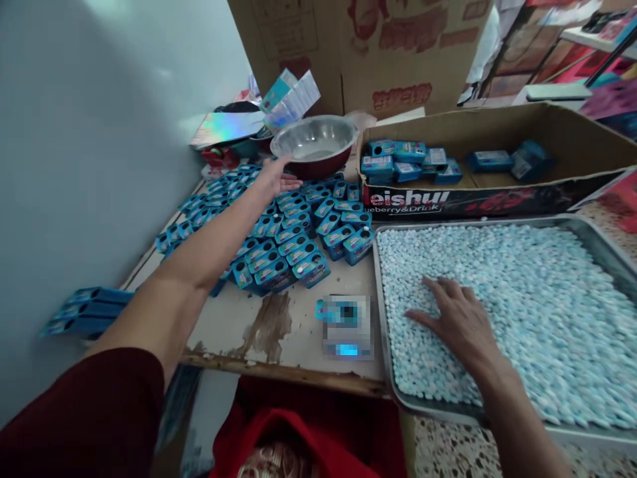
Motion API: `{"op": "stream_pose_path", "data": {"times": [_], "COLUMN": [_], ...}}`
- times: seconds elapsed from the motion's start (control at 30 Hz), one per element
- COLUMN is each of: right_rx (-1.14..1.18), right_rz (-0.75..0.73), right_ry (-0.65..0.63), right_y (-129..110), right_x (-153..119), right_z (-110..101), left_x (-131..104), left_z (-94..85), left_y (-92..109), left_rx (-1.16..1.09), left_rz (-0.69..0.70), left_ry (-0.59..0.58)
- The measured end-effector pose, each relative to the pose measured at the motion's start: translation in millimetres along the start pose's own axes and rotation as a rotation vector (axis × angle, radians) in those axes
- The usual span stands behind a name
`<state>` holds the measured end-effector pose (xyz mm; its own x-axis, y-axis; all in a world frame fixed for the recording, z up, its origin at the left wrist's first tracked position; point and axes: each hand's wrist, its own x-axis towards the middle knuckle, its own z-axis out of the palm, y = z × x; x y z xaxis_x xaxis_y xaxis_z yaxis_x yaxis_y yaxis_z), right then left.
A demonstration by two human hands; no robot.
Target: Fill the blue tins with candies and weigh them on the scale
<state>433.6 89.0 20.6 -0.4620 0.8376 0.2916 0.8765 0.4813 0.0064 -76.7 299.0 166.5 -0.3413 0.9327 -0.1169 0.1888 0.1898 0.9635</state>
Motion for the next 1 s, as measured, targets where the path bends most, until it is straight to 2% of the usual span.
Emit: {"op": "stream_pose_path", "data": {"times": [0.1, 0.17, 0.27, 0.33, 0.43, 0.5, 0.6, 0.7, 0.83, 1.0], "right_rx": [-0.047, -0.055, 0.007, 0.079, 0.395, 0.567, 0.868, 1.032, 1.039, 0.792], "right_rz": [0.093, 0.142, 0.155, 0.15, 0.217, 0.346, 0.555, 0.573, 0.575, 0.592], "right_ry": [-0.227, -0.392, -0.575, -0.668, -0.642, -0.607, -0.534, -0.52, -0.427, -0.312], "right_y": [-10, -20, -28, -21, 3, 19, 31, 30, 18, -6], "right_x": [9, 19, 37, 47, 55, 53, 43, 32, 21, 20], "right_z": [-8, -18, -33, -38, -40, -42, -51, -58, -59, -66], "left_x": [-66, -121, -207, -257, -314, -343, -374, -388, -382, -358], "left_z": [-35.1, -64.4, -111.1, -141.7, -179.0, -191.2, -184.6, -157.9, -120.2, -76.0], "left_y": [-10, -22, -46, -65, -96, -116, -139, -151, -158, -163], "left_rx": [0.158, 0.367, 0.671, 0.755, 0.792, 0.756, 0.652, 0.528, 0.373, 0.275], "left_rz": [-0.004, 0.106, 0.262, 0.249, 0.187, 0.173, 0.162, 0.177, 0.227, 0.296], "left_ry": [0.046, 0.027, 0.079, 0.106, 0.132, 0.108, 0.078, 0.06, -0.029, -0.114]}}
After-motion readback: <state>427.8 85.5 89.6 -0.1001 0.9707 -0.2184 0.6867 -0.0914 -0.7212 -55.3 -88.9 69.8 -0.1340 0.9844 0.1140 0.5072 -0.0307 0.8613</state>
